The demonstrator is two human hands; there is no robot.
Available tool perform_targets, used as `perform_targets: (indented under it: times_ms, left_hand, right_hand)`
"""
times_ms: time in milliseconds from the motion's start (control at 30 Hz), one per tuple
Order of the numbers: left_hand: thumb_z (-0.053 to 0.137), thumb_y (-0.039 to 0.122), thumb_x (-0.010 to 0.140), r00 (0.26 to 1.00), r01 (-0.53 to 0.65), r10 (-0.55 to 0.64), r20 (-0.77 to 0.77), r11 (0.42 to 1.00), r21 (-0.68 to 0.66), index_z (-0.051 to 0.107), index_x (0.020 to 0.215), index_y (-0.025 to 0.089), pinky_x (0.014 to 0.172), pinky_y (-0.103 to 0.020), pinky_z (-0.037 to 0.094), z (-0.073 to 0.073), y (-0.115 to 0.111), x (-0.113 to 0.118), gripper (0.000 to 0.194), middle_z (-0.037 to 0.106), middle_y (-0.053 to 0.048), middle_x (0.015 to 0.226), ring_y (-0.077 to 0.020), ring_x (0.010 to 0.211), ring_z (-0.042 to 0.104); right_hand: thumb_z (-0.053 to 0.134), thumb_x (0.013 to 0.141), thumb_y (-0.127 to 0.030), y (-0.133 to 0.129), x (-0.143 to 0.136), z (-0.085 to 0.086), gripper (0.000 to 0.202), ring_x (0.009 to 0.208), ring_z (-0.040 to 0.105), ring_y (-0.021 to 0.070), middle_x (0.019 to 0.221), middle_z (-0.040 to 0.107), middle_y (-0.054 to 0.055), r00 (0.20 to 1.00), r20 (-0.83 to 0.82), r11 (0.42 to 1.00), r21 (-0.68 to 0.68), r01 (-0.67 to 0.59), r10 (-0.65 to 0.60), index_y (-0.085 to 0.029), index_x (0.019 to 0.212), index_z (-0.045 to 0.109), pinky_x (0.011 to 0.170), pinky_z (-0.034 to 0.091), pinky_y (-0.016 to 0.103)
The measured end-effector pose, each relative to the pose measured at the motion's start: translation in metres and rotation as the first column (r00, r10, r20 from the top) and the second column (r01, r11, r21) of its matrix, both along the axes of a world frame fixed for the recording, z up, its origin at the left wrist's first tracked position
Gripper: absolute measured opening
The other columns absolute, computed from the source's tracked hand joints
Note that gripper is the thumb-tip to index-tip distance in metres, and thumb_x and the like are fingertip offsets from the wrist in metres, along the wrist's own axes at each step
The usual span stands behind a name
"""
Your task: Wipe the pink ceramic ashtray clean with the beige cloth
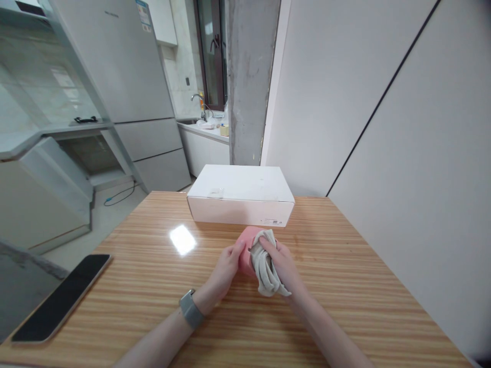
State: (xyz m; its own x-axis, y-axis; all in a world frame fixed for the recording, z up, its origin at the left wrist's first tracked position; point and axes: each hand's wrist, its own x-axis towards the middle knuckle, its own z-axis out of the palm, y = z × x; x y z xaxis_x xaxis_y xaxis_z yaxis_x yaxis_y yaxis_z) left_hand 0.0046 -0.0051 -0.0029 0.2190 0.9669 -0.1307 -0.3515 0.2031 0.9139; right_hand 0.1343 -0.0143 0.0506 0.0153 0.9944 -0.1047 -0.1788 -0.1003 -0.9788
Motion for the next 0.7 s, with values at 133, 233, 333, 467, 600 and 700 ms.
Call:
perform_targets:
  times_ms: [133,233,333,467,600,700]
  left_hand:
    - [0.057,0.055,0.084,0.988,0.067,-0.053,0.146,0.994,-0.091,0.071,0.106,0.011,0.096,-0.039,0.045,0.006,0.001,0.0,0.052,0.075,-0.01,0.1,-0.0288,0.103,0.065]
    - [0.047,0.06,0.088,0.947,0.182,-0.133,0.292,0.972,-0.147,0.069,0.112,0.008,0.101,-0.038,0.043,0.011,0.0,0.0,0.061,0.074,-0.014,0.104,-0.0282,0.106,0.065]
    - [0.05,0.061,0.086,0.945,0.227,-0.161,0.286,0.95,-0.215,0.071,0.104,0.006,0.099,-0.038,0.044,0.014,-0.002,-0.001,0.062,0.075,-0.016,0.099,-0.0291,0.101,0.068]
    - [0.059,0.059,0.082,0.96,0.179,-0.099,0.262,0.936,-0.303,0.071,0.1,0.008,0.096,-0.038,0.047,0.015,-0.001,-0.002,0.056,0.075,-0.015,0.102,-0.0283,0.094,0.07]
    - [0.063,0.053,0.081,0.966,0.099,-0.009,0.259,0.937,-0.336,0.071,0.098,0.009,0.096,-0.037,0.047,0.013,-0.001,0.0,0.048,0.074,-0.014,0.106,-0.0288,0.102,0.068]
    - [0.063,0.05,0.082,0.961,0.042,0.054,0.271,0.94,-0.338,0.071,0.101,0.009,0.1,-0.036,0.045,0.011,-0.001,0.004,0.046,0.073,-0.013,0.109,-0.0291,0.111,0.064]
  right_hand:
    - [0.067,0.067,-0.062,-0.002,0.002,-0.001,0.047,0.047,0.039,0.0111,0.05,0.047,-0.004,0.993,0.065,0.994,0.053,-0.101,0.097,-0.019,0.054,0.051,0.047,0.03,0.026]
    - [0.057,0.079,-0.054,-0.01,-0.001,-0.002,0.042,0.049,0.039,0.0117,0.051,0.048,-0.003,0.94,0.203,0.955,0.059,-0.29,0.273,-0.019,0.056,0.053,0.048,0.03,0.025]
    - [0.052,0.085,-0.047,-0.017,-0.006,-0.005,0.039,0.051,0.039,0.0116,0.054,0.047,-0.003,0.901,0.29,0.935,0.049,-0.351,0.323,-0.019,0.058,0.051,0.048,0.03,0.024]
    - [0.051,0.085,-0.05,-0.017,-0.009,-0.011,0.04,0.053,0.042,0.0121,0.056,0.05,-0.002,0.907,0.273,0.938,0.043,-0.345,0.321,-0.019,0.061,0.052,0.05,0.032,0.024]
    - [0.057,0.078,-0.06,-0.012,-0.009,-0.014,0.046,0.05,0.041,0.0111,0.053,0.048,-0.003,0.941,0.184,0.957,0.01,-0.29,0.284,-0.019,0.06,0.051,0.048,0.03,0.025]
    - [0.063,0.071,-0.066,-0.01,-0.01,-0.016,0.05,0.046,0.039,0.0101,0.05,0.048,-0.004,0.972,0.061,0.974,-0.043,-0.223,0.225,-0.019,0.059,0.05,0.045,0.027,0.024]
